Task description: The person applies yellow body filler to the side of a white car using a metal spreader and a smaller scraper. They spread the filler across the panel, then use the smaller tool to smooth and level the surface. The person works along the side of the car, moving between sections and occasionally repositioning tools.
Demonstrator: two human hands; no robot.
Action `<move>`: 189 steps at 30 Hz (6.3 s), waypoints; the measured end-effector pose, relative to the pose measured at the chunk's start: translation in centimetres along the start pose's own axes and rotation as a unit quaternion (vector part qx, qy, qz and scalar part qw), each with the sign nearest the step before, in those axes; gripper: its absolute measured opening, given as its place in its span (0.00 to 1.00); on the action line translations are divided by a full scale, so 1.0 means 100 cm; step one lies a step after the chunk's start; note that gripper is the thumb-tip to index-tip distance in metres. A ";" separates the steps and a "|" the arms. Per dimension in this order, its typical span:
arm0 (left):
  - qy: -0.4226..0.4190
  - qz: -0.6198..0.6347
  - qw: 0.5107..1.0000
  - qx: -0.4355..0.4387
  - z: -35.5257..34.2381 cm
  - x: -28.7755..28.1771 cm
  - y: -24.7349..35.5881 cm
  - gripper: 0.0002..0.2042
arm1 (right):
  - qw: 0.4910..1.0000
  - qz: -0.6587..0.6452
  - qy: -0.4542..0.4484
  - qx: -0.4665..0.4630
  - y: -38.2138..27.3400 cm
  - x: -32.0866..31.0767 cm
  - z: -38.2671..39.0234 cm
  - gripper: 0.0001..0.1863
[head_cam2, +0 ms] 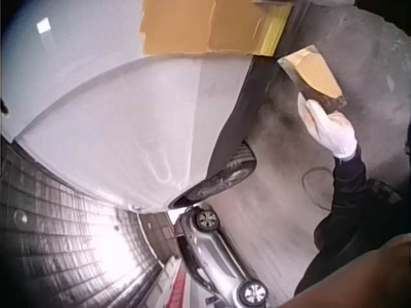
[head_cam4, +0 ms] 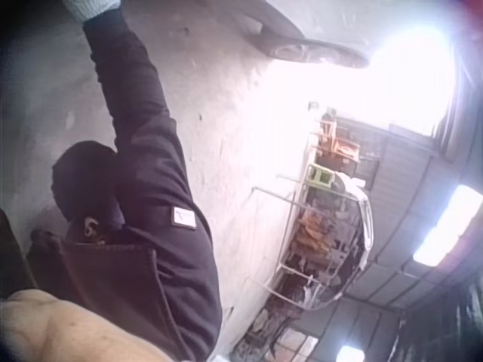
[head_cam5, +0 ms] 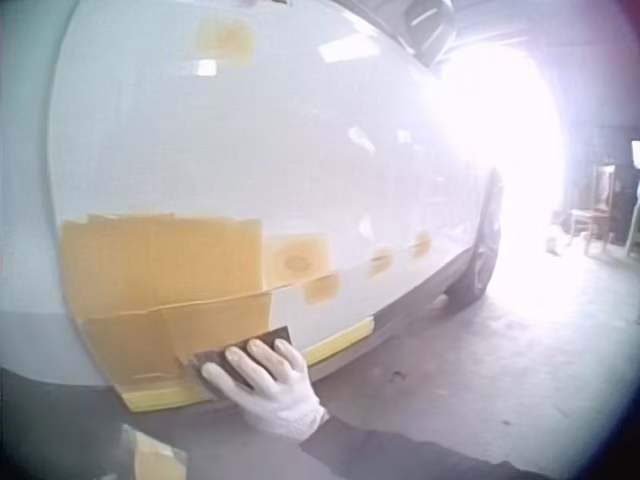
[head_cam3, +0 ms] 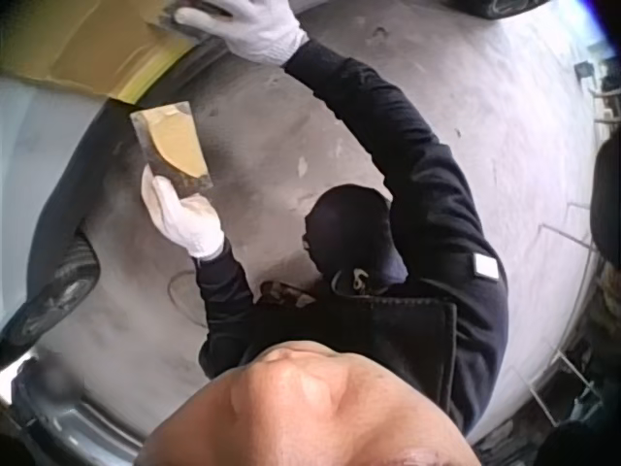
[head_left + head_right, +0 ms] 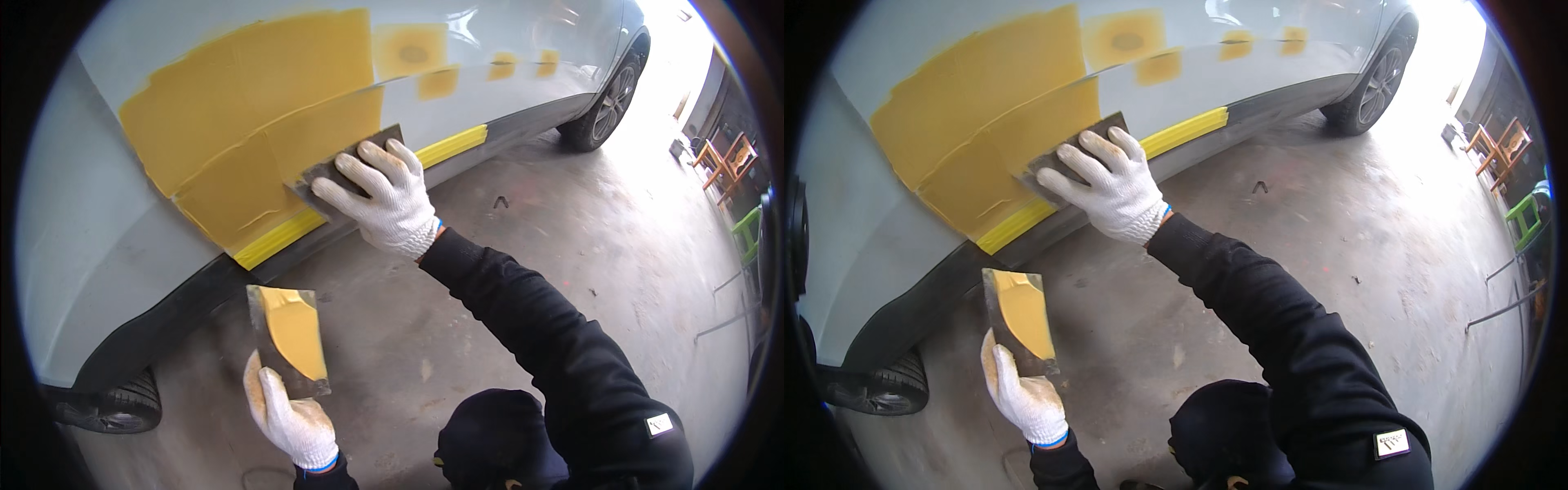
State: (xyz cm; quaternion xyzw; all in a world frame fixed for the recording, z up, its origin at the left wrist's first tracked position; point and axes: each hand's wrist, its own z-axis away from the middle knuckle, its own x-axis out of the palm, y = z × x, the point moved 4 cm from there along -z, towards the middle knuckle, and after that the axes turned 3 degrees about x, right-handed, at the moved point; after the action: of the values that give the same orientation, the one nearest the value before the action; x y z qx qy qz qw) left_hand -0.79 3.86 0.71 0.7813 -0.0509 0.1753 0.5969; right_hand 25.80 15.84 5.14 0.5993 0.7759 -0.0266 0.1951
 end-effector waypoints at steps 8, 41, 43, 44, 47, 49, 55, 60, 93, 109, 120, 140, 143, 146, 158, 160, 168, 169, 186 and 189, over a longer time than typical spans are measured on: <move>-0.113 -0.484 0.799 0.339 0.009 0.001 0.004 0.20 | 1.000 -0.019 -0.020 -0.003 -0.014 -0.038 -0.007 0.17; 0.058 -0.522 0.838 0.148 0.023 -0.063 0.123 0.13 | 0.534 -0.759 -0.258 0.269 -0.152 -0.056 -0.045 0.15; 0.043 -0.626 0.752 0.202 0.019 -0.059 0.123 0.12 | 0.568 -0.743 -0.244 0.258 -0.147 -0.064 -0.055 0.15; 0.068 -0.609 0.763 0.207 0.020 -0.057 0.125 0.13 | 0.593 -0.735 -0.225 0.240 -0.149 -0.064 -0.060 0.15; 0.059 -0.594 0.795 0.109 0.015 -0.050 0.123 0.14 | 0.656 -0.717 -0.151 0.180 -0.150 -0.059 -0.066 0.16; 0.024 -0.617 0.769 0.167 0.031 -0.046 0.119 0.14 | 0.634 -0.736 -0.167 0.167 -0.159 -0.071 -0.056 0.18; 0.047 -0.604 0.761 0.231 0.019 -0.043 0.111 0.14 | 0.643 -0.729 -0.174 0.158 -0.165 -0.065 -0.044 0.18; 0.163 -0.521 0.828 0.128 0.017 -0.068 0.113 0.16 | 0.635 -0.718 -0.256 0.124 -0.180 -0.049 -0.029 0.17; 0.538 -0.235 0.573 -0.573 0.634 -0.318 -0.062 0.23 | 0.593 -0.405 -0.679 0.154 -0.284 0.050 0.135 0.24; 0.183 -0.414 0.467 -0.760 0.845 -0.317 -0.016 0.18 | 0.407 -0.589 -0.648 0.260 -0.374 0.081 0.100 0.22; 0.263 -0.313 0.723 -0.558 0.500 -0.424 0.003 0.17 | 0.357 -0.715 -0.472 0.371 -0.307 0.055 0.023 0.16; 0.520 -0.493 0.327 -0.616 0.866 -0.098 0.143 0.15 | -0.026 -0.705 -0.700 0.109 -0.494 -0.161 0.073 0.22; 0.535 -0.425 0.304 -0.664 0.946 -0.113 0.095 0.17 | -0.001 -0.695 -0.708 0.126 -0.523 -0.207 0.091 0.22; 0.600 -0.402 0.304 -0.621 0.992 -0.179 0.048 0.18 | 0.020 -0.689 -0.710 0.145 -0.552 -0.230 0.112 0.23; 0.741 -0.142 0.383 -0.533 1.152 -0.277 -0.035 0.43 | 0.331 -0.658 -0.677 -0.004 -0.581 -0.289 0.133 0.22; 0.784 -0.104 0.417 -0.447 1.147 -0.272 -0.020 0.32 | 0.328 -0.660 -0.676 0.016 -0.578 -0.293 0.132 0.22; 0.817 0.004 0.548 -0.180 0.979 -0.249 0.143 0.14 | 0.261 -0.664 -0.700 0.012 -0.510 -0.262 0.090 0.20; 0.778 -0.034 0.595 -0.199 0.949 -0.257 0.166 0.16 | 0.252 -0.663 -0.703 0.050 -0.497 -0.256 0.084 0.23; 0.240 -0.289 0.919 -0.119 0.284 -0.077 0.267 0.21 | -0.161 -0.918 -0.343 0.119 -0.224 -0.163 -0.104 0.20; 0.205 -0.258 0.937 -0.114 0.236 -0.039 0.246 0.14 | -0.195 -0.927 -0.290 0.134 -0.201 -0.141 -0.106 0.20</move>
State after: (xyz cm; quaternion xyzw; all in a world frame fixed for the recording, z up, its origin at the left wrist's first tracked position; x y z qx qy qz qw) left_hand -6.50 -26.03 16.63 0.6414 0.2562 0.1650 0.7041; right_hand 6.95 0.16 15.73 0.8181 -0.3438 0.4536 -0.0822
